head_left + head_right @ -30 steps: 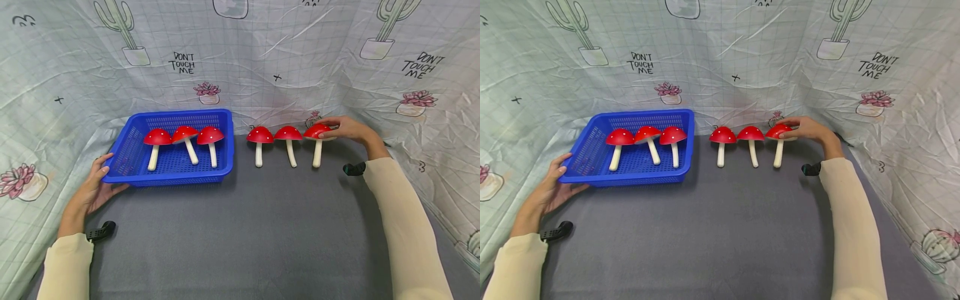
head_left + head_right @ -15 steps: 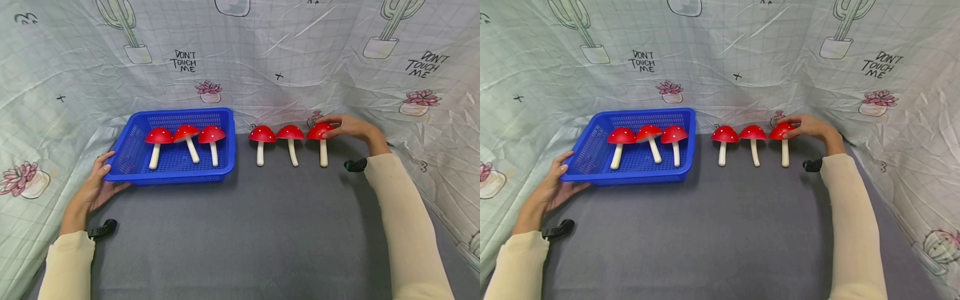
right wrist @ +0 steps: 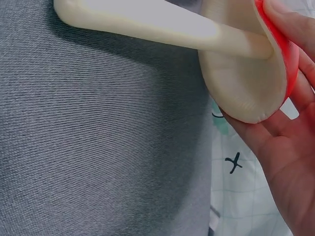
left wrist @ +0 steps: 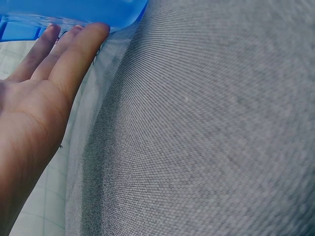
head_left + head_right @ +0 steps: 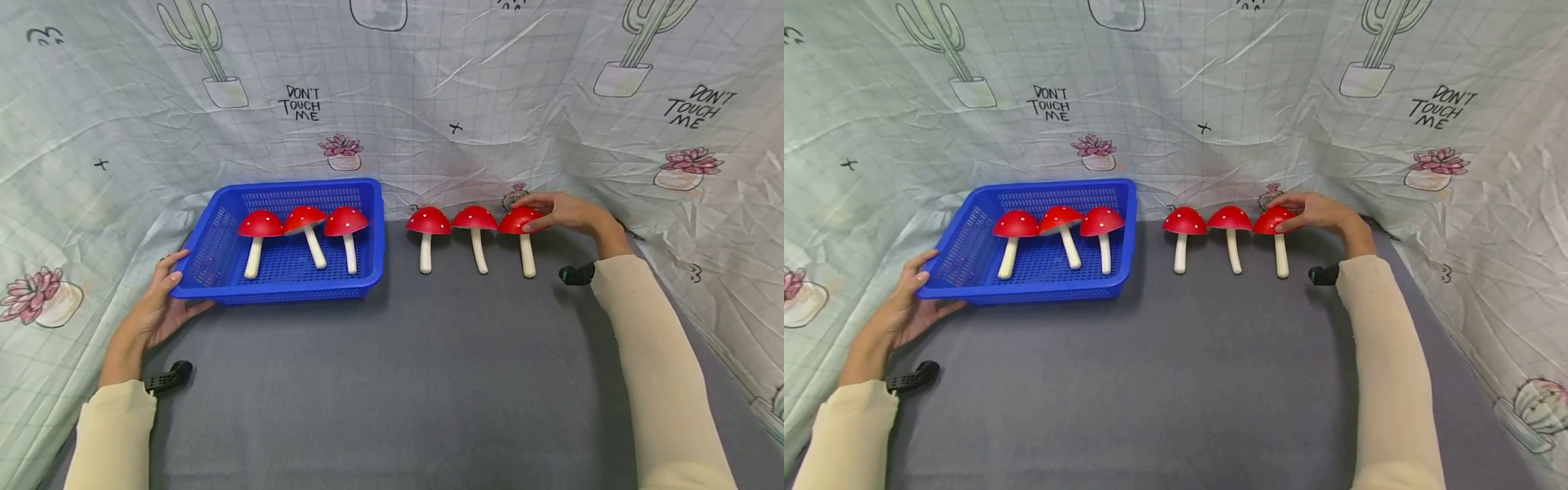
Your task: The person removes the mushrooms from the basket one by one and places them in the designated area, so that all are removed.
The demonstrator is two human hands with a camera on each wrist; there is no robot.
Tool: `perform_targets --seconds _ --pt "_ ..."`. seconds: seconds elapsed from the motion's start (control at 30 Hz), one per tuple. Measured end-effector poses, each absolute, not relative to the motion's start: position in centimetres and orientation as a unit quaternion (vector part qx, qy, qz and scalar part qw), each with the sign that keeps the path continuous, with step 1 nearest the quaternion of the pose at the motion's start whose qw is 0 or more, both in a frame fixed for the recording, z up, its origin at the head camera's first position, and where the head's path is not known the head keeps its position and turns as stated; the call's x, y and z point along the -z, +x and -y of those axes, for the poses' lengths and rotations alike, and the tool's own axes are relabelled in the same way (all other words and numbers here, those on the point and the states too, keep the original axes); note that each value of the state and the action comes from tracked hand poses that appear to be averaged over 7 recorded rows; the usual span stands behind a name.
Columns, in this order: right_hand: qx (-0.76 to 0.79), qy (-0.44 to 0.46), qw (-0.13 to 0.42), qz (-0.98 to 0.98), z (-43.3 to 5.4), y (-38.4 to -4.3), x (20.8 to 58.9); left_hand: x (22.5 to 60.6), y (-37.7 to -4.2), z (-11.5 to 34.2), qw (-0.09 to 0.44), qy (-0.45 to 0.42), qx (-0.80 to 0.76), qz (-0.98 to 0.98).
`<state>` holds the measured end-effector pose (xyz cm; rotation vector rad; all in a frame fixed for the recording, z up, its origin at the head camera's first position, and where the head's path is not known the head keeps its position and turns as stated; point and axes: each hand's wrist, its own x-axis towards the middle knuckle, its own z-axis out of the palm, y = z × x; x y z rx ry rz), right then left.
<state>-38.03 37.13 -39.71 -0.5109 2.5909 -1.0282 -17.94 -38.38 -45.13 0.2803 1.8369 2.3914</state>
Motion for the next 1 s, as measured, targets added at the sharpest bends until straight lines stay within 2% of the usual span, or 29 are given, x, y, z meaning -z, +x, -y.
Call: perform_targets --seconds 0.3,1.0 --pt "0.381 -0.200 0.167 -0.887 -37.2 -37.8 40.0 45.3 -17.8 38.4 0.060 0.095 -0.795 -0.595" --pt "0.313 -0.207 0.133 -0.917 -37.1 -36.7 39.1 45.1 -17.8 38.5 0.062 0.107 -0.790 -0.601"
